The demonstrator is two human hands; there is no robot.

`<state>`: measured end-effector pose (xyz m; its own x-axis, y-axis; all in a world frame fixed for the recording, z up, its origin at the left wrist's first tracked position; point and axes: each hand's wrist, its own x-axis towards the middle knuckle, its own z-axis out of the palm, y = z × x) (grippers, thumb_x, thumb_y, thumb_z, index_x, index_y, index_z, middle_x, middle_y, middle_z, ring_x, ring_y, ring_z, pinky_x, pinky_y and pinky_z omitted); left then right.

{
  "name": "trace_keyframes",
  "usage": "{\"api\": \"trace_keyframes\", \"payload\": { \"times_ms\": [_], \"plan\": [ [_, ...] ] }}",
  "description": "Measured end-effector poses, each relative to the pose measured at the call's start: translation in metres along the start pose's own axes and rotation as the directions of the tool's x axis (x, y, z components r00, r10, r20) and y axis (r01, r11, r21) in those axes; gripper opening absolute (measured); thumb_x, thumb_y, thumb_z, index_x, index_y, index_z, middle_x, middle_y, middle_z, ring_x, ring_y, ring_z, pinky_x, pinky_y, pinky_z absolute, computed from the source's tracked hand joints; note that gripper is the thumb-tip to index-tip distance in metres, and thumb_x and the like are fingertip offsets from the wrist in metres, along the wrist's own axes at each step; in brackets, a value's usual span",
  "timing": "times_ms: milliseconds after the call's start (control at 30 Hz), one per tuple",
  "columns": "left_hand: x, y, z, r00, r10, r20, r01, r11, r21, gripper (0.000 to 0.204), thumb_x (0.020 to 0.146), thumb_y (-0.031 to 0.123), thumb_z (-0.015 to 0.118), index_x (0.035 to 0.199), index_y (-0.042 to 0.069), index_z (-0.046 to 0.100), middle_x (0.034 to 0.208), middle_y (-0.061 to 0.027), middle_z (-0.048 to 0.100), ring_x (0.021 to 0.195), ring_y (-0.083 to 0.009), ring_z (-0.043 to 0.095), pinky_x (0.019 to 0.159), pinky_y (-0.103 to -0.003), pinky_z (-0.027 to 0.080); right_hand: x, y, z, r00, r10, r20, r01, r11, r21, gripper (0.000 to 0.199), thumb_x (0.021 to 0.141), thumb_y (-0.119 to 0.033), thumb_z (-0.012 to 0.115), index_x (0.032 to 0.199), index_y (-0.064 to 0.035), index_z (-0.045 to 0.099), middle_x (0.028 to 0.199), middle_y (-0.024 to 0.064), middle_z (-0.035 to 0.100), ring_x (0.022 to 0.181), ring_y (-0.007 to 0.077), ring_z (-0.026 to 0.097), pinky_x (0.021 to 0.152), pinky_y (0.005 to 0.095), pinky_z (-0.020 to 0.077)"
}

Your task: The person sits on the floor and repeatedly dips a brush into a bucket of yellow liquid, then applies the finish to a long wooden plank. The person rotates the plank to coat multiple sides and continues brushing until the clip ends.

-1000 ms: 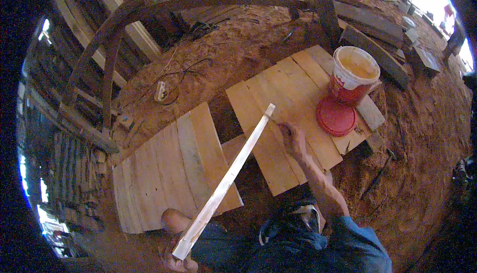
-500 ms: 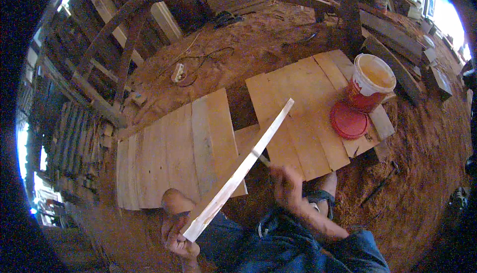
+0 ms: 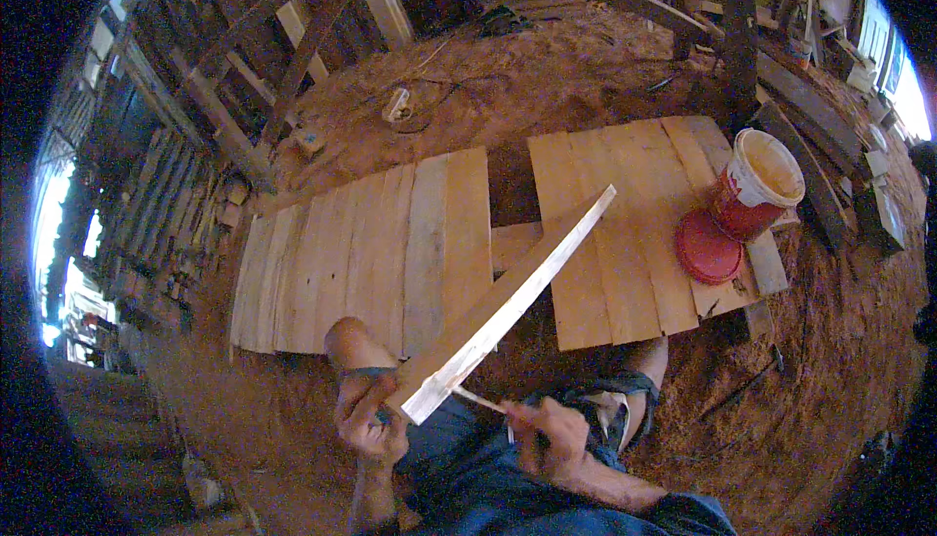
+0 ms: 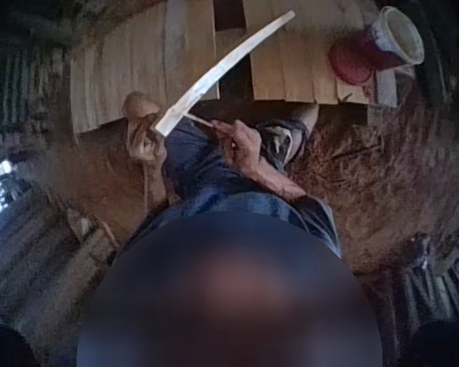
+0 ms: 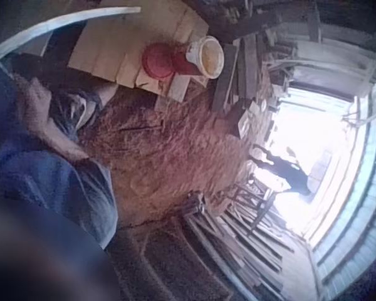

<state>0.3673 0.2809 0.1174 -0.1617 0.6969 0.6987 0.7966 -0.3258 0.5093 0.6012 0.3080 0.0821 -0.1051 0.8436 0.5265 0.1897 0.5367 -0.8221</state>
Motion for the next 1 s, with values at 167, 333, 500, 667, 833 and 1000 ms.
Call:
{"api": "trace_keyframes", "payload": {
  "times_ms": [167,333,500,667,833,1000],
  "plan": [
    [0.0,0.006,0.001,0.999,0.037,0.031,-0.039,0.998,0.042,0.037,0.084,0.036,0.067,0.097,0.003,0.074,0.084,-0.0087,0.067,0.073,-0.0236,0.061,0.066,-0.035,0.049,0.006,-0.02,-0.001,0.991,-0.132,-0.026,0.13,0.989,-0.065,0.023,0.075,0.007,0.069,0.094,-0.0053,0.07,0.065,0.0079,0.057,0.045,0.0187,0.047,0.039,0.0323,0.0358],
    [0.0,0.007,0.004,0.997,0.075,-0.003,-0.075,0.997,0.007,0.031,0.082,0.03,0.068,0.098,0.004,0.075,0.084,-0.0075,0.067,0.073,-0.0231,0.061,0.066,-0.034,0.049,0.006,-0.043,0.001,0.995,-0.069,-0.077,0.073,0.996,0.046,0.022,0.074,0.009,0.071,0.092,-0.003,0.068,0.064,0.0068,0.054,0.046,0.0165,0.047,0.039,0.03,0.0351],
    [-0.001,0.006,0.004,0.998,0.06,0.012,-0.06,0.998,-0.019,0.032,0.084,0.031,0.068,0.098,0.003,0.074,0.085,-0.0082,0.067,0.073,-0.0239,0.061,0.066,-0.035,0.049,0.013,-0.042,0.001,0.967,-0.255,0.027,0.246,0.951,0.19,0.027,0.074,0.013,0.07,0.098,0.0021,0.066,0.067,0.0094,0.058,0.051,0.0183,0.05,0.043,0.0311,0.0359],
    [-0.002,0.009,0.004,0.999,0.048,0.004,-0.048,0.999,0.018,0.036,0.086,0.037,0.066,0.097,0.003,0.073,0.085,-0.0101,0.068,0.073,-0.0252,0.062,0.066,-0.035,0.05,0.019,-0.038,-0.007,0.986,0.022,-0.163,-0.05,0.984,-0.173,0.021,0.072,0.011,0.074,0.088,-0.0015,0.066,0.064,0.0092,0.056,0.047,0.017,0.048,0.04,0.0302,0.0346],
    [-0.002,0.009,0.003,0.999,-0.018,0.026,0.017,0.999,0.041,0.04,0.087,0.041,0.064,0.096,0.003,0.074,0.085,-0.0105,0.068,0.074,-0.0258,0.063,0.066,-0.035,0.05,0.009,-0.041,-0.013,0.986,0.139,0.093,-0.15,0.981,0.12,0.011,0.085,-0.001,0.068,0.096,-0.0022,0.07,0.07,0.0051,0.061,0.059,0.0123,0.053,0.054,0.0287,0.0425],
    [-0.002,0.008,0.002,0.999,-0.018,0.032,0.017,0.999,0.029,0.039,0.085,0.04,0.065,0.093,0.003,0.074,0.085,-0.0103,0.068,0.075,-0.0255,0.063,0.066,-0.036,0.05,0.011,-0.011,-0.02,0.624,0.689,0.367,-0.765,0.444,0.467,0.02,0.096,-0.02,0.062,0.099,-0.0007,0.068,0.083,0.0007,0.066,0.076,0.0079,0.057,0.066,0.0243,0.0463]
  ]
}}
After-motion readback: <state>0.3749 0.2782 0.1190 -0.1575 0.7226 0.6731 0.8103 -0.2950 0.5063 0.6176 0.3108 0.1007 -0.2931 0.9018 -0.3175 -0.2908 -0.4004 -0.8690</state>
